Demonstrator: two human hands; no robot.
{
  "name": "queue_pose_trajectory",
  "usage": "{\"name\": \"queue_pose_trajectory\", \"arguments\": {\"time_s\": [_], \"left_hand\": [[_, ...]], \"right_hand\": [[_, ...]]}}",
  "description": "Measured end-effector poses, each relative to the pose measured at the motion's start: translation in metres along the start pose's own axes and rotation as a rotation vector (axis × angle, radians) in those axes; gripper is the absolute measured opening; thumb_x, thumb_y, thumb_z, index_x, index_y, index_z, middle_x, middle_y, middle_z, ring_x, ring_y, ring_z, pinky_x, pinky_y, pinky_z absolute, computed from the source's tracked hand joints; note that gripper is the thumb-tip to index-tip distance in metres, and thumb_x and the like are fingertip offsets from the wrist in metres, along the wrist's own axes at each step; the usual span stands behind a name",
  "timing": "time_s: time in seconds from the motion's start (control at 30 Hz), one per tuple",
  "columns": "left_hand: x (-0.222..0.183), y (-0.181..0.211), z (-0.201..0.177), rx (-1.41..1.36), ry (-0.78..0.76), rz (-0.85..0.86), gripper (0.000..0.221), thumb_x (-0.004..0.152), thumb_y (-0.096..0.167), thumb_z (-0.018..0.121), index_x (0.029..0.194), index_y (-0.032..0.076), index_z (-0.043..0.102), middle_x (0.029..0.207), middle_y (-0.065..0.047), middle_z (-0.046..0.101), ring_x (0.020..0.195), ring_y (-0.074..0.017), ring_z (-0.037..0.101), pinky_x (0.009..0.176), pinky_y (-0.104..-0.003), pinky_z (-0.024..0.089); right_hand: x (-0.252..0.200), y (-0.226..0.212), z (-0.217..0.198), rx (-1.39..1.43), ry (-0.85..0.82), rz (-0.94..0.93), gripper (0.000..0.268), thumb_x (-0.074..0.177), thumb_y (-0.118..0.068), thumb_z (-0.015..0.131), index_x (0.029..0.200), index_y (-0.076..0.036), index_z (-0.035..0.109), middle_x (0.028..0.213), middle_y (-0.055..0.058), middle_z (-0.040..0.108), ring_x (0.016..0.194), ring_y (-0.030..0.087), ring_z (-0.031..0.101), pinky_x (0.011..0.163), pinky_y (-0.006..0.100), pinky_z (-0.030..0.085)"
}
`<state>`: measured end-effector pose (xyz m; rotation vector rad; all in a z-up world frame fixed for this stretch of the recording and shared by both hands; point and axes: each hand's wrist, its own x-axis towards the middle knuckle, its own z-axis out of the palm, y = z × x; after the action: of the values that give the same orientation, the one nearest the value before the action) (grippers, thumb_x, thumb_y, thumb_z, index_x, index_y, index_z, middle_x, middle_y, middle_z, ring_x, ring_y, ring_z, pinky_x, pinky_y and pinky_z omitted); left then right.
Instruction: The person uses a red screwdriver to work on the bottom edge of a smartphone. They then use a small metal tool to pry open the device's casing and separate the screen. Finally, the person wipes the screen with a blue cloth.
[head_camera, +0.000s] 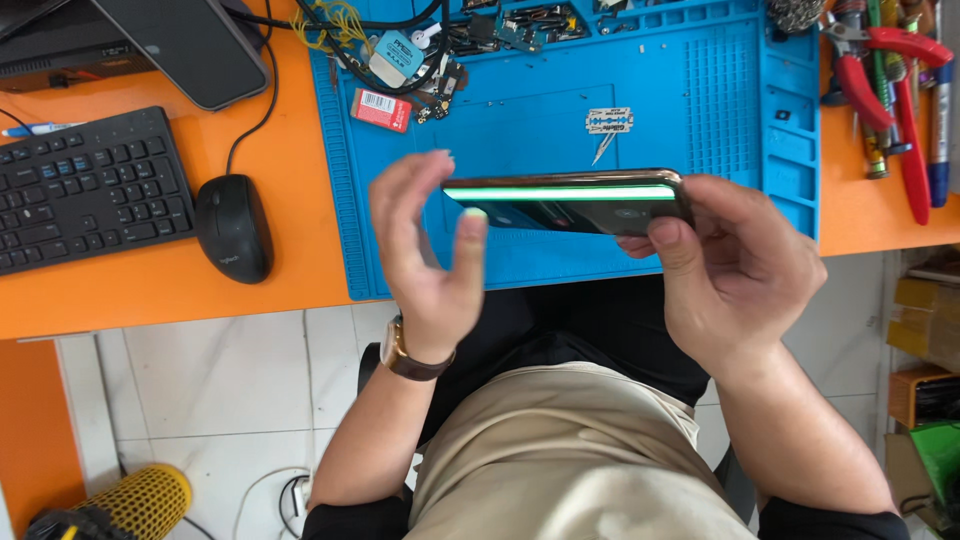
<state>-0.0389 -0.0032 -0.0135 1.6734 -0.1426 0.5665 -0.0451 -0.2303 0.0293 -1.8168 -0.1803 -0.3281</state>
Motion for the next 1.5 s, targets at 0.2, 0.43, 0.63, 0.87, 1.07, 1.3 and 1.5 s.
{"name": "queue_pose_trajectory", "arguments": {"time_s": [0.2, 0.43, 0.63, 0.87, 1.07, 1.3, 1.5], "left_hand": [[-0.014, 0.006, 0.009, 0.335, -0.2, 0.293, 0.042, 0.109, 0.028, 0.073, 0.148, 0.027, 0.056, 0.155, -0.011, 0.059, 0.149, -0.0364, 0.064, 0.142, -0.065, 0.023], [-0.02, 0.013, 0.013, 0.145, -0.297, 0.196, 0.033, 0.111, 0.035, 0.063, 0.143, 0.03, 0.059, 0.159, -0.007, 0.061, 0.156, -0.0368, 0.06, 0.146, -0.069, 0.018], [-0.018, 0.025, 0.017, -0.07, -0.261, 0.063, 0.026, 0.111, 0.038, 0.058, 0.133, 0.024, 0.062, 0.151, -0.011, 0.064, 0.151, -0.038, 0.063, 0.147, -0.069, 0.021], [-0.006, 0.051, 0.019, -0.25, -0.284, -0.169, 0.047, 0.12, 0.049, 0.049, 0.155, 0.017, 0.048, 0.145, -0.006, 0.073, 0.138, -0.0213, 0.074, 0.154, -0.059, 0.022], [-0.001, 0.052, 0.018, -0.174, -0.275, -0.174, 0.037, 0.12, 0.044, 0.042, 0.131, 0.022, 0.07, 0.137, 0.0, 0.076, 0.143, -0.0268, 0.073, 0.146, -0.054, 0.033], [0.0, 0.051, 0.013, -0.21, -0.266, -0.188, 0.028, 0.118, 0.036, 0.049, 0.128, 0.022, 0.071, 0.135, 0.0, 0.077, 0.139, -0.026, 0.075, 0.144, -0.054, 0.039], [0.012, 0.057, 0.007, -0.255, -0.26, -0.186, 0.031, 0.116, 0.038, 0.05, 0.119, 0.017, 0.072, 0.126, -0.005, 0.078, 0.127, -0.0235, 0.077, 0.131, -0.048, 0.052]], "right_hand": [[-0.005, -0.005, 0.012, -0.18, -0.001, -0.182, 0.018, 0.112, -0.005, 0.066, 0.12, 0.011, 0.066, 0.098, 0.027, 0.074, 0.08, 0.036, 0.082, 0.069, 0.035, 0.064], [-0.004, -0.001, 0.011, -0.363, -0.03, -0.402, 0.011, 0.113, -0.002, 0.066, 0.112, 0.007, 0.07, 0.104, 0.023, 0.082, 0.092, 0.036, 0.083, 0.084, 0.041, 0.062], [0.0, -0.003, 0.01, -0.388, -0.044, -0.484, 0.019, 0.113, -0.007, 0.063, 0.11, 0.01, 0.072, 0.102, 0.027, 0.081, 0.087, 0.039, 0.081, 0.077, 0.043, 0.061], [0.01, -0.01, 0.013, -0.415, -0.106, -0.657, 0.018, 0.109, -0.004, 0.066, 0.108, 0.01, 0.077, 0.099, 0.024, 0.082, 0.081, 0.035, 0.082, 0.071, 0.037, 0.056], [0.013, -0.01, 0.016, -0.448, -0.118, -0.672, 0.016, 0.109, -0.005, 0.07, 0.108, 0.009, 0.079, 0.096, 0.024, 0.082, 0.078, 0.03, 0.079, 0.065, 0.036, 0.05], [0.015, -0.015, 0.02, -0.462, -0.145, -0.679, 0.016, 0.109, -0.006, 0.07, 0.107, 0.007, 0.08, 0.098, 0.023, 0.083, 0.08, 0.028, 0.079, 0.066, 0.036, 0.049], [0.015, -0.017, 0.023, -0.454, -0.17, -0.671, 0.013, 0.108, -0.006, 0.073, 0.107, 0.004, 0.08, 0.1, 0.021, 0.084, 0.081, 0.027, 0.079, 0.069, 0.035, 0.05]]}}
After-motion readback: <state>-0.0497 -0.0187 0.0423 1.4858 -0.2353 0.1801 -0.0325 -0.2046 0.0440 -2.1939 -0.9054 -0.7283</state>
